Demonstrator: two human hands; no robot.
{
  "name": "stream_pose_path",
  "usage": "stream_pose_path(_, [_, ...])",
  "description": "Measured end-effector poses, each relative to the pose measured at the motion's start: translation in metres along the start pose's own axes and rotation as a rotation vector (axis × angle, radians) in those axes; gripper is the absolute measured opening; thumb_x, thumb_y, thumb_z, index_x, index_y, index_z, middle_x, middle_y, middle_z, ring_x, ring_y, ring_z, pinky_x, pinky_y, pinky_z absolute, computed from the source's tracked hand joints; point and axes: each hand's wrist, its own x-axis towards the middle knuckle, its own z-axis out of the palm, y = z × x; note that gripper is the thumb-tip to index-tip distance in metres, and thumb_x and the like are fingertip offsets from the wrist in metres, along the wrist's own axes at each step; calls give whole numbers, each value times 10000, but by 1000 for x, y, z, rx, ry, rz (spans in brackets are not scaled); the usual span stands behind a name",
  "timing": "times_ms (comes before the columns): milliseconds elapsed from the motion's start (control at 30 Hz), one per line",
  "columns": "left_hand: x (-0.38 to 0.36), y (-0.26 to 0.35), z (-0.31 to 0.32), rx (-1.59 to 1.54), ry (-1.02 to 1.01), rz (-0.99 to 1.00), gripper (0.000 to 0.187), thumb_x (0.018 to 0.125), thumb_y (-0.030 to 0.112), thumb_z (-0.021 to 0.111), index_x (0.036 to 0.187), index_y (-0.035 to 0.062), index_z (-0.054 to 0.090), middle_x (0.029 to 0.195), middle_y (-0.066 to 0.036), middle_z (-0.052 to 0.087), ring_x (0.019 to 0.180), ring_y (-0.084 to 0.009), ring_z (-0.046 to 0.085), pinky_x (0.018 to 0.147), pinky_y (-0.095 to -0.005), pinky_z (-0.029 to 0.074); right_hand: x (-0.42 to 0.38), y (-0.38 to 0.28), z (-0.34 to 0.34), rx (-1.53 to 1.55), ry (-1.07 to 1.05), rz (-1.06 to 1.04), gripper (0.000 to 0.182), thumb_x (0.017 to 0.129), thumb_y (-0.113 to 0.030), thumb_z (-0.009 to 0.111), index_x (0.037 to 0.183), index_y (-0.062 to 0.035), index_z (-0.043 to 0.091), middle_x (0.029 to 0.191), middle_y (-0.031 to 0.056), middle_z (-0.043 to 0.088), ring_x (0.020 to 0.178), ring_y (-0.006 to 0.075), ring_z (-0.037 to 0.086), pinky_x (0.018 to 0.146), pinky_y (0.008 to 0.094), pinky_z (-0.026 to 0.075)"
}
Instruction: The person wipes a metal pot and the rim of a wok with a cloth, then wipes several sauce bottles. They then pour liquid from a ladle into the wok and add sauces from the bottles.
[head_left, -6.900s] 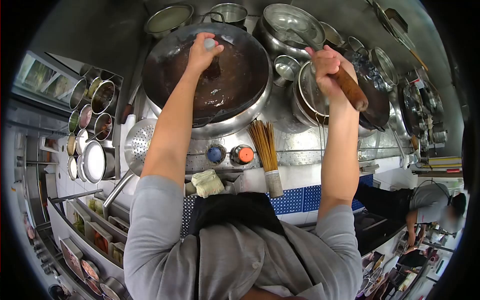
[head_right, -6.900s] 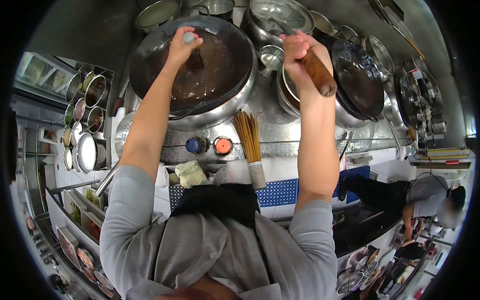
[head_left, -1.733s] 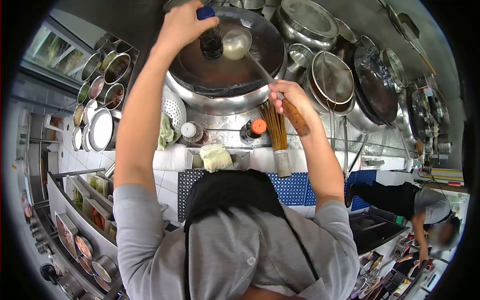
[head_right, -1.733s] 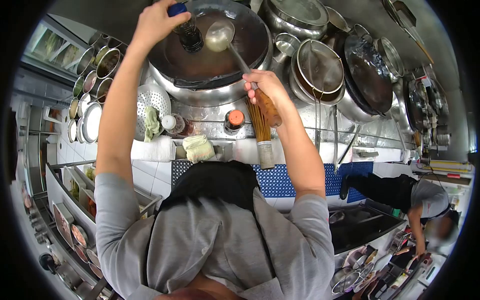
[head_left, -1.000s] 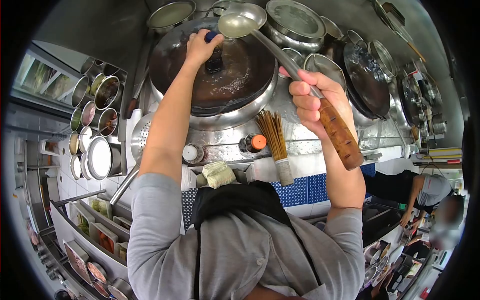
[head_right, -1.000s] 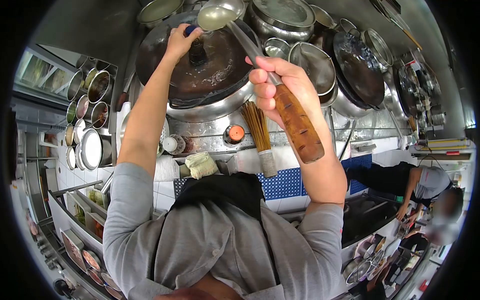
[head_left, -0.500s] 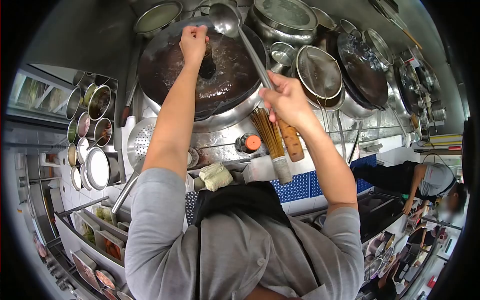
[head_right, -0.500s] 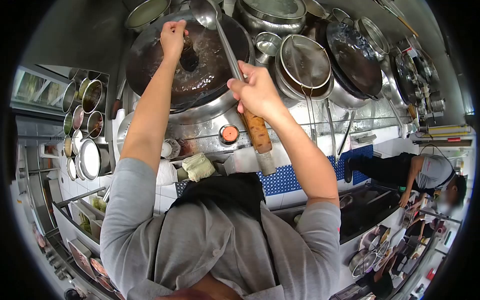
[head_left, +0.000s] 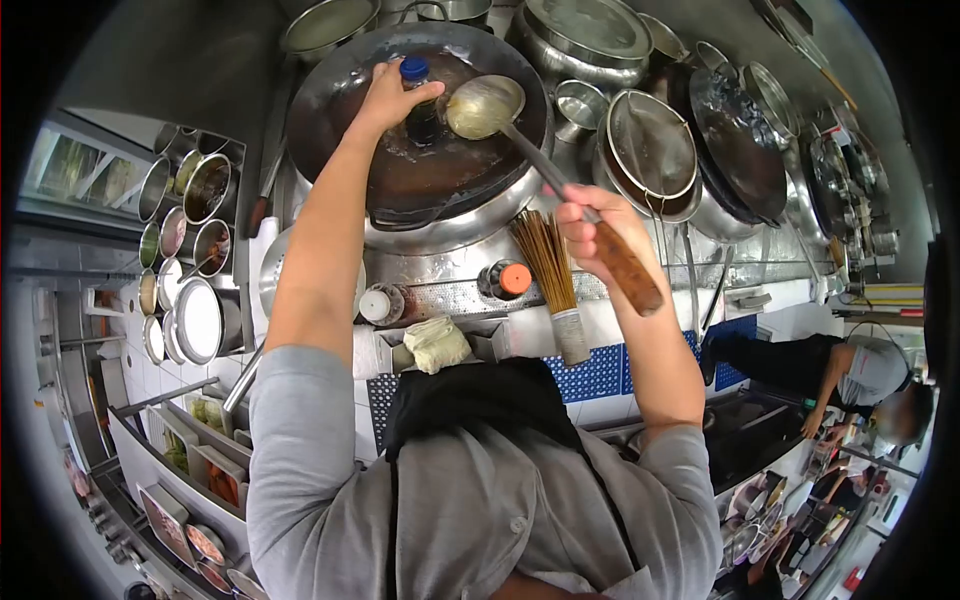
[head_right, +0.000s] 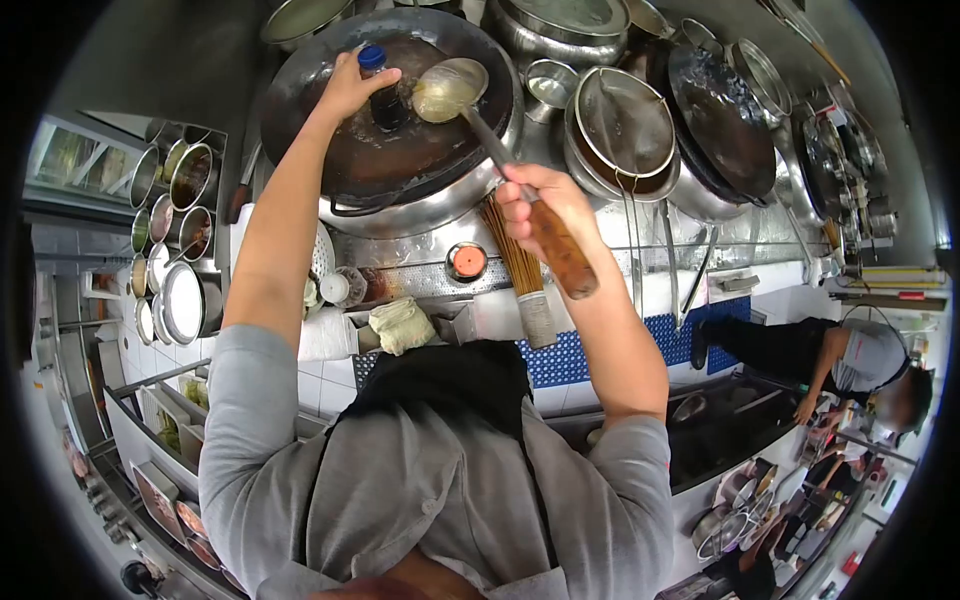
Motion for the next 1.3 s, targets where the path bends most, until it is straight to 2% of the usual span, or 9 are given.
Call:
stream_pose_path(100, [0, 8, -7, -429, -2, 6, 541, 813, 171, 798, 1278, 38, 555, 1113, -111, 649, 1015, -196, 638, 914, -333, 506, -26, -2, 5, 148, -112, -83, 260, 1013, -165, 487, 1174, 23, 567, 753, 30, 572, 481, 81, 515, 379, 224, 420])
stream_pose_path(300, [-13, 56, -10, -455, 86, -254, 450, 890, 182, 708, 1309, 109, 560, 1155, -72, 606, 1062, -178, 558, 942, -310, 434, -61, -18, 41, 207, -242, -118, 300, 1011, -157, 471, 1216, 42, 562, 754, 44, 579, 497, 95, 542, 388, 251, 442])
stream_pose_path(600, [15, 39, 18, -615, 429, -210, 250, 930, 157, 615, 1125, 4, 584, 1066, -95, 643, 981, -202, 597, 891, -361, 474, -49, -33, 95, -154, -125, -212, 238, 968, -149, 578, 1169, -22, 561, 711, 33, 586, 464, 99, 528, 361, 241, 418])
stream_pose_path(667, [12, 38, 20, -150, 542, 1, 230, 1007, 230, 493, 1107, 30, 543, 999, -238, 653, 955, -408, 647, 848, -482, 494, -42, -28, 105, -354, 56, -294, 407, 933, -154, 622, 1292, 10, 521, 673, 21, 579, 436, 101, 521, 351, 233, 390])
stream_pose_path(733, [5, 43, 19, -72, 558, -3, 266, 999, 266, 529, 1079, 13, 552, 1002, -242, 651, 980, -438, 626, 865, -514, 480, -33, -23, 101, -507, 121, -355, 476, 921, -152, 631, 1342, 30, 503, 665, 15, 577, 412, 99, 512, 344, 230, 379])
stream_pose_path(833, [-11, 51, 11, -99, 354, -62, 546, 809, 352, 796, 1138, 0, 541, 1058, -261, 648, 1047, -441, 607, 915, -495, 468, -27, -19, 99, -664, 176, -437, 461, 916, -134, 628, 1345, 14, 545, 652, 6, 579, 373, 93, 494, 331, 228, 370])
stream_pose_path(1033, [-8, 32, 3, -226, 141, -228, 717, 724, 417, 838, 1225, 11, 524, 1158, -260, 630, 1133, -425, 600, 957, -480, 467, -12, -6, 72, -859, 259, -442, 533, 908, -74, 611, 1424, -1, 496, 641, 5, 565, 391, 79, 483, 354, 218, 382])
stream_pose_path(1133, [-5, 12, 12, 168, 229, -249, 768, 706, 434, 840, 1254, 5, 514, 1142, -219, 651, 1119, -387, 622, 959, -469, 475, 5, 4, 40, -932, 265, -442, 546, 901, -50, 610, 1429, 15, 486, 645, 4, 561, 407, 68, 478, 369, 211, 389])
stream_pose_path(1300, [-13, 21, -25, -181, -13, -182, 608, 750, 219, 808, 1271, 69, 534, 1138, -137, 644, 1102, -287, 622, 968, -383, 481, 22, 26, 10, -1047, 343, -418, 563, 901, -30, 596, 1434, 72, 444, 644, 5, 550, 417, 87, 486, 383, 238, 406])
